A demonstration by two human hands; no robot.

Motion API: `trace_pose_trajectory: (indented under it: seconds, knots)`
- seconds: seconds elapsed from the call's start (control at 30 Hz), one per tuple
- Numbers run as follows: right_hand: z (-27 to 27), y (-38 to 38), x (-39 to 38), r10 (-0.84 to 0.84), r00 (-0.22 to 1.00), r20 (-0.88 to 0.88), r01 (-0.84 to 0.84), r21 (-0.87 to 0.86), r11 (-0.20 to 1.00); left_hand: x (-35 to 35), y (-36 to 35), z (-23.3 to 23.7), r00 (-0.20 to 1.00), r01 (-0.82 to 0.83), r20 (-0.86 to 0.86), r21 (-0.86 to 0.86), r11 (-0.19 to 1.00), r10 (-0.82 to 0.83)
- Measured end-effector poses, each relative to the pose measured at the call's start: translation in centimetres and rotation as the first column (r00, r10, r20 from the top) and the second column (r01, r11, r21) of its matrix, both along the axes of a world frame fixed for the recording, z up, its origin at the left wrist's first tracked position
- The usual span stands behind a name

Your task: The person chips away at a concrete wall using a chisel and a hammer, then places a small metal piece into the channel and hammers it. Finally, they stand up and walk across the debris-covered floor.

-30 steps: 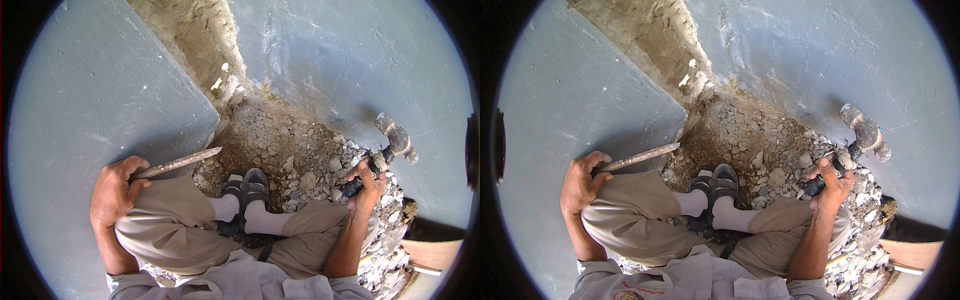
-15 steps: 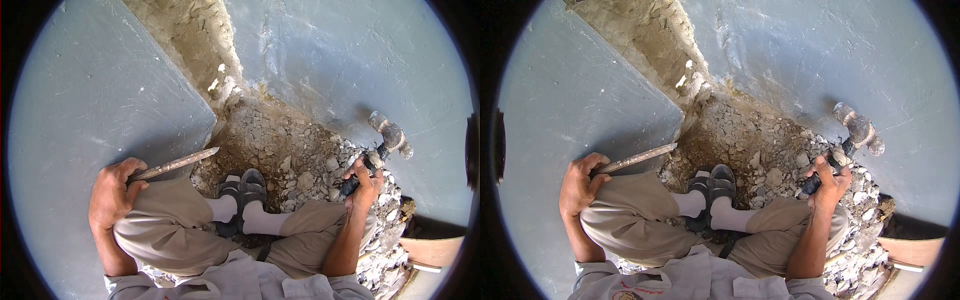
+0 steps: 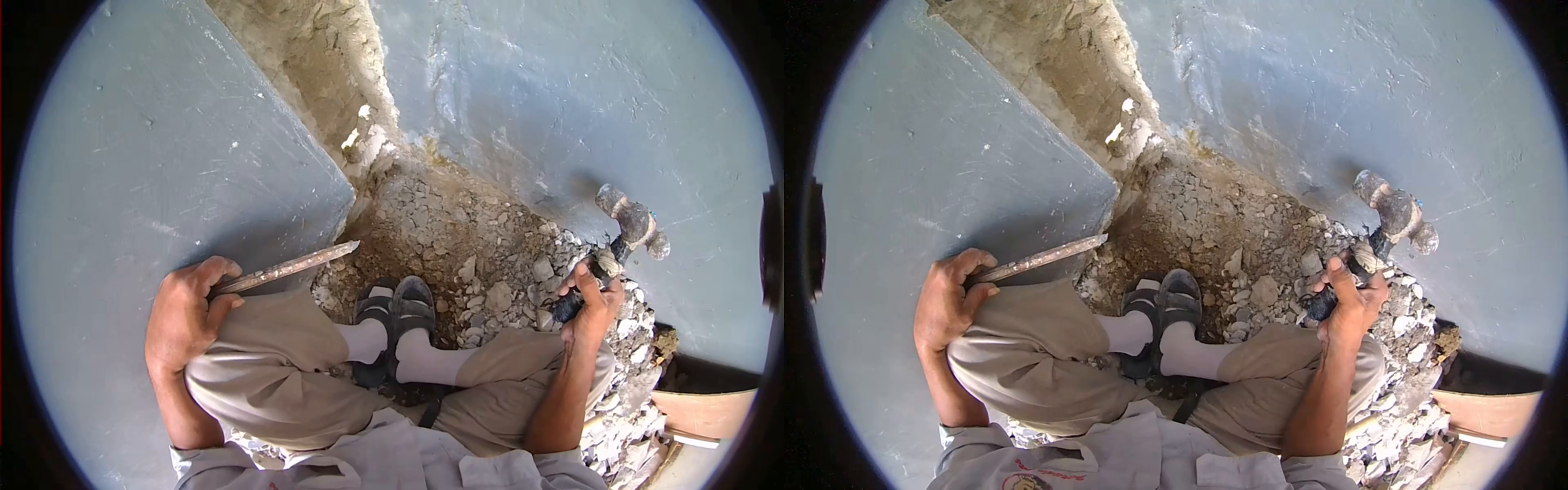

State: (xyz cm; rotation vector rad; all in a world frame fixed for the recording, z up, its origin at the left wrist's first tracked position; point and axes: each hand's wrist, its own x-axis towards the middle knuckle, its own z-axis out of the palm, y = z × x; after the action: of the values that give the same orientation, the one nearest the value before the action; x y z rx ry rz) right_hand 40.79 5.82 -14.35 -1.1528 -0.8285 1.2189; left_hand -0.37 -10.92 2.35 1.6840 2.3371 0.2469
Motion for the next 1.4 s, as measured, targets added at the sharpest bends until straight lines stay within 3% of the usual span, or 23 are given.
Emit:
trace_pose_trajectory:
  seconds: [0.33,1.4]
  knots:
    - [0.4,-0.5,-0.9,0.037,0.997,0.069,-0.044,0.101,0.994,0.2,0.1,0.3,1.0,0.003,-0.002,-0.018,1.0,-0.003]
    - [0.8,-0.5,-0.9,0.038,0.999,0.029,-0.039,0.053,0.998,0.6,0.4,0.6,1.0,-0.03,0.003,-0.061,0.998,0.03]
